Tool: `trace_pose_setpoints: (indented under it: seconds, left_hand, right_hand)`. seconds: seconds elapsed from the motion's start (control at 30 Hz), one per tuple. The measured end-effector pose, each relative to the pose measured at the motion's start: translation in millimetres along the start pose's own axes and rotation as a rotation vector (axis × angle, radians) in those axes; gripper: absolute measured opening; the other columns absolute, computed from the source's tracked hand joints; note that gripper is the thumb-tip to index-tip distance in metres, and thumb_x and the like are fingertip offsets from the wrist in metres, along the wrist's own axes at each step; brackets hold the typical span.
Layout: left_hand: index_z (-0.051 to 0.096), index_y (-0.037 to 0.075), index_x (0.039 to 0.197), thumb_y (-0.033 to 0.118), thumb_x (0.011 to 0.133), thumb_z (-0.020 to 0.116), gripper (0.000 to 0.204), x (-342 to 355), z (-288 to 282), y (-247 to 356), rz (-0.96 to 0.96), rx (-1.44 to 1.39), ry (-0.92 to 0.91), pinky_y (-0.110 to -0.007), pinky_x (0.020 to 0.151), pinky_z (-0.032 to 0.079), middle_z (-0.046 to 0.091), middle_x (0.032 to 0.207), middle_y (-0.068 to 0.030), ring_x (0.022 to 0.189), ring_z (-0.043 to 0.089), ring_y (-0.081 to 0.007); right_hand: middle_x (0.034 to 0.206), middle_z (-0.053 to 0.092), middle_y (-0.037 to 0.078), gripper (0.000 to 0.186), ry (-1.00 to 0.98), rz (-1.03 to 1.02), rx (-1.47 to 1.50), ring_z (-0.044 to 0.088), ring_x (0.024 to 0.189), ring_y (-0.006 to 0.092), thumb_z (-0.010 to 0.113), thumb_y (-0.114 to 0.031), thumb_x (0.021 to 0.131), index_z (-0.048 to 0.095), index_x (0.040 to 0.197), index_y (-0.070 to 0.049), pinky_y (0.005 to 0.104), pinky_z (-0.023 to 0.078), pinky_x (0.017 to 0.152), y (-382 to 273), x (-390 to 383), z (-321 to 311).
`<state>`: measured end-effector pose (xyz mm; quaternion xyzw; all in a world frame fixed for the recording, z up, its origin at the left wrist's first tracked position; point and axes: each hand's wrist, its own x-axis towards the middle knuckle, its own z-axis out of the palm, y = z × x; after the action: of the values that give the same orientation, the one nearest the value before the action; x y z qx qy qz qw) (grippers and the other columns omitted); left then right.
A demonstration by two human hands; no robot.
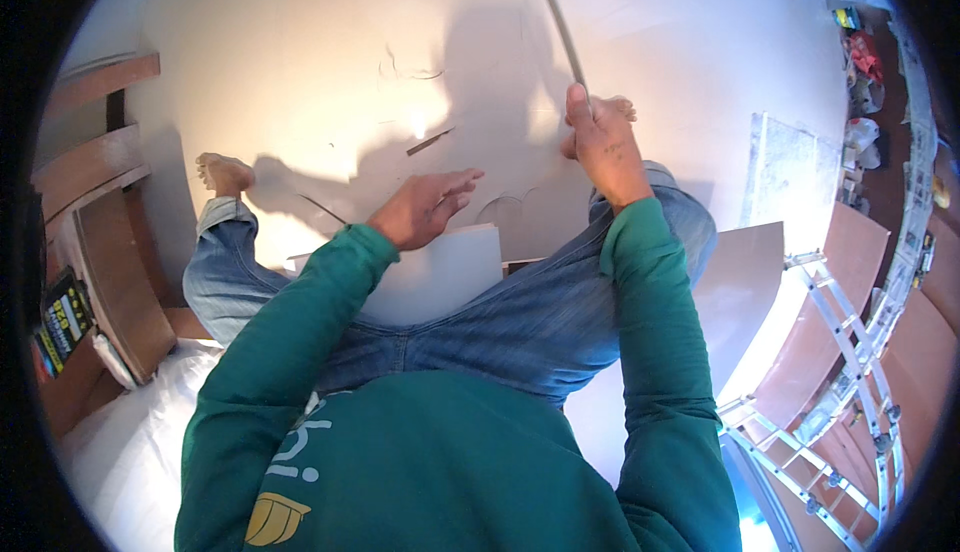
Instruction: The person wipes a wooden board with a cloth, then sits on the floor to measure and mark a white board using a ruler and a pencil. The person then stands up and wipes another wooden board with a cloth.
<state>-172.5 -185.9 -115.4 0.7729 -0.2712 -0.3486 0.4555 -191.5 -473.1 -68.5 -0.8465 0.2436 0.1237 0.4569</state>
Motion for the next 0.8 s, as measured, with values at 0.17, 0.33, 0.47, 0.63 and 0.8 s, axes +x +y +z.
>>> trace_pose_setpoints:
  seconds: [0.17,0.33,0.47,0.63,0.8]
  left_hand:
    - [0.067,-0.001,0.124,0.016,0.099,0.066,0.030,23.9,-22.6,-4.8,-0.439,-0.080,-0.153,-0.034,0.082,0.056,0.075,0.109,-0.0185,0.093,0.072,-0.0217]
    - [0.062,0.000,0.131,0.027,0.101,0.069,0.041,15.4,-44.4,15.6,-0.267,-0.139,0.083,-0.031,0.087,0.054,0.071,0.112,-0.0117,0.101,0.065,-0.0132]
    - [0.059,-0.003,0.133,0.034,0.103,0.068,0.048,41.9,-25.2,43.2,-0.127,-0.446,0.192,-0.031,0.090,0.053,0.069,0.115,-0.0116,0.107,0.064,-0.0154]
    - [0.066,-0.003,0.124,0.031,0.106,0.064,0.039,62.8,-11.6,57.9,-0.069,-0.577,0.467,-0.028,0.081,0.053,0.070,0.103,-0.0058,0.091,0.063,-0.0118]
    - [0.068,0.001,0.122,0.027,0.108,0.059,0.032,50.5,-36.9,43.8,-0.256,-0.684,0.336,-0.029,0.081,0.053,0.070,0.103,-0.0057,0.089,0.063,-0.0108]
  right_hand:
    - [0.069,0.052,0.003,0.053,-0.131,0.069,0.040,0.048,0.066,0.0138,0.057,-0.049,0.106,0.062,0.087,0.000,0.0331,0.043,0.062,-7.1,9.8,7.3]
    - [0.081,0.059,0.011,0.046,-0.280,0.049,0.068,0.054,0.077,0.0204,0.059,-0.044,0.104,0.064,0.094,0.000,0.0360,0.047,0.074,-20.0,20.4,19.3]
    - [0.086,0.063,0.019,0.035,-0.283,-0.323,0.113,0.059,0.081,0.0326,0.063,-0.034,0.098,0.064,0.107,0.001,0.0413,0.050,0.079,-31.8,16.9,43.1]
    - [0.089,0.066,0.021,0.036,-0.236,-0.513,0.119,0.062,0.078,0.0340,0.065,-0.026,0.094,0.063,0.114,0.003,0.0438,0.051,0.076,-45.0,1.4,57.5]
    - [0.084,0.067,0.013,0.032,-0.482,-0.227,0.082,0.060,0.075,0.0206,0.069,-0.025,0.094,0.068,0.110,0.003,0.0372,0.050,0.071,-51.4,10.8,38.6]
